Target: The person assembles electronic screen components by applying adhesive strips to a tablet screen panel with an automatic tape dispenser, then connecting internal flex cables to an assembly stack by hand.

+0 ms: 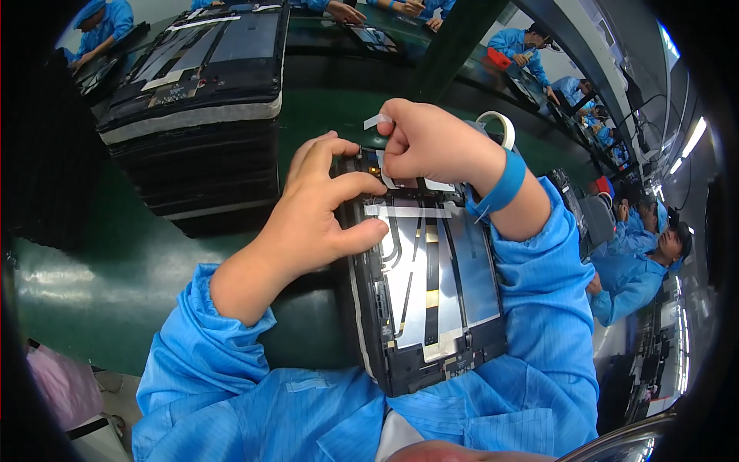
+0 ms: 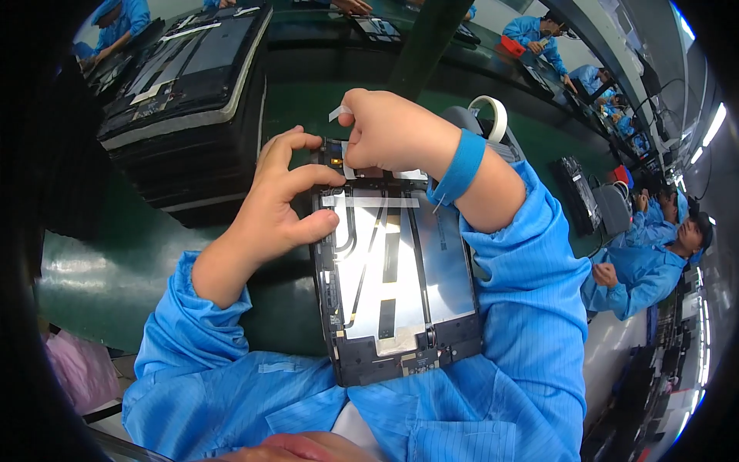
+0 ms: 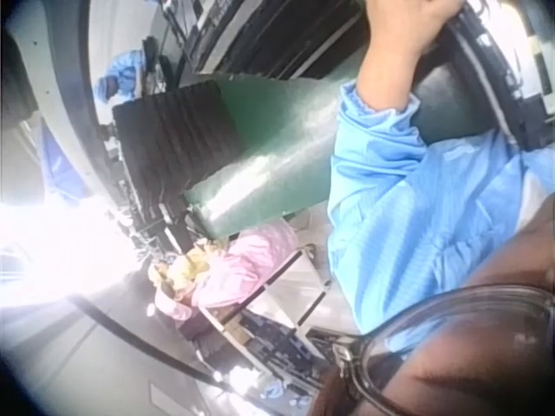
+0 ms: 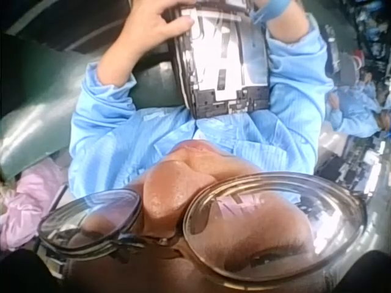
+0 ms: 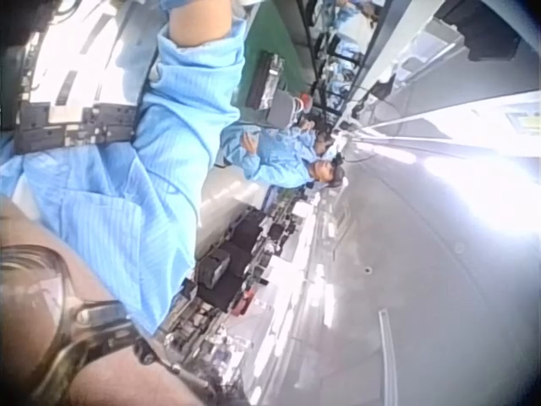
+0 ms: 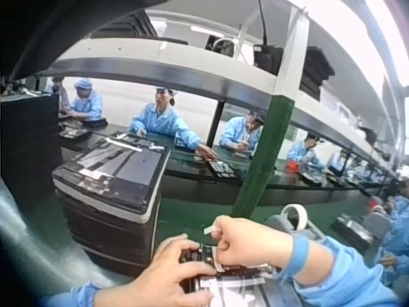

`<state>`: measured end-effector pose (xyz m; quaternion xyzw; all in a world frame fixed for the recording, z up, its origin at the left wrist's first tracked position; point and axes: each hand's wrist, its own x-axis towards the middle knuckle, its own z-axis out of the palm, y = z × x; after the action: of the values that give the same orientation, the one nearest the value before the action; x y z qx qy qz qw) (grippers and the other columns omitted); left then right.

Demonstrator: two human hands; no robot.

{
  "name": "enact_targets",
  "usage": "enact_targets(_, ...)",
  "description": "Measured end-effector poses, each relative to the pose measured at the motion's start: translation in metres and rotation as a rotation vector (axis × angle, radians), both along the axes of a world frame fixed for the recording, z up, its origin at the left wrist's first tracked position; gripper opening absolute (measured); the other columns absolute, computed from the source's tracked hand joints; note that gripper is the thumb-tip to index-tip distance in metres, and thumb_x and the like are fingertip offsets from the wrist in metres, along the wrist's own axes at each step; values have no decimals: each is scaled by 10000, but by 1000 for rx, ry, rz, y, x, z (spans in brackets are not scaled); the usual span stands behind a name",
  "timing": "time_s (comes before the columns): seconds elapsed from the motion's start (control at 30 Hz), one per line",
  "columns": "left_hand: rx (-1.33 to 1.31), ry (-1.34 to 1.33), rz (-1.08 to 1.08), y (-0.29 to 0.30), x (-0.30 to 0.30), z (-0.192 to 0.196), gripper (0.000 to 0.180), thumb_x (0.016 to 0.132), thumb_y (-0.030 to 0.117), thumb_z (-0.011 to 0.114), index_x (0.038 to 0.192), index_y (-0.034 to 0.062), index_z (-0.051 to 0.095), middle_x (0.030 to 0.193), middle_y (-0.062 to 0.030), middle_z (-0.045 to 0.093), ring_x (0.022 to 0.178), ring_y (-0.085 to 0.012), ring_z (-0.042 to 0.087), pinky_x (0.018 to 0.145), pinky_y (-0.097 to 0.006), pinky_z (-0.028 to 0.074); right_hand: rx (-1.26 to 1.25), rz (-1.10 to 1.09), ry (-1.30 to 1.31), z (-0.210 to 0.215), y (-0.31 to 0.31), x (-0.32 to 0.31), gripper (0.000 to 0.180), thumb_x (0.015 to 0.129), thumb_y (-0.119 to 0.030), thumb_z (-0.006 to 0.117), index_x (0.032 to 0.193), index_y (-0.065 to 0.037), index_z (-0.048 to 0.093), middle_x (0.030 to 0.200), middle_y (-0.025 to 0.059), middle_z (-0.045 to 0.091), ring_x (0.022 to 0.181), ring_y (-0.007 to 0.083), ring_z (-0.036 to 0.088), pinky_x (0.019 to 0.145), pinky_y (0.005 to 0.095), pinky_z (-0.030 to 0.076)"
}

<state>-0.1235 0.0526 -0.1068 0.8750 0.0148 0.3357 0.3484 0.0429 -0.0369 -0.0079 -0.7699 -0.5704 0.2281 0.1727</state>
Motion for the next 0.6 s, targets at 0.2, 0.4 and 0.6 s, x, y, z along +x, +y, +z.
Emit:
enact_targets(0.2, 13, 2, 1, 0, 0, 0, 337, 653, 292, 722, 938, 119, 681, 1248, -189, 447, 1267, -431, 312, 1033, -498, 293, 25, -11, -46, -2, 1, -3, 379, 681, -28, 655, 1001, 62, 471, 663, 92, 631, 628, 139, 615, 580, 247, 470)
enact_targets(0.4, 18, 3, -9, -1, 1, -2, 381, 634, 298, 700, 972, 125, 670, 1257, -171, 437, 1287, -415, 310, 1050, -503, 255, 23, -72, -128, -2, 1, -1, 432, 663, -45, 687, 1027, 63, 479, 685, 102, 637, 631, 157, 624, 575, 253, 473)
enact_targets(0.6, 28, -16, 0, -2, 1, 0, 337, 646, 267, 721, 944, 114, 679, 1232, -183, 457, 1255, -424, 331, 1035, -487, 300, 67, -81, -228, -7, -4, -3, 523, 648, -94, 742, 1073, 57, 477, 708, 88, 630, 670, 178, 629, 596, 269, 481)
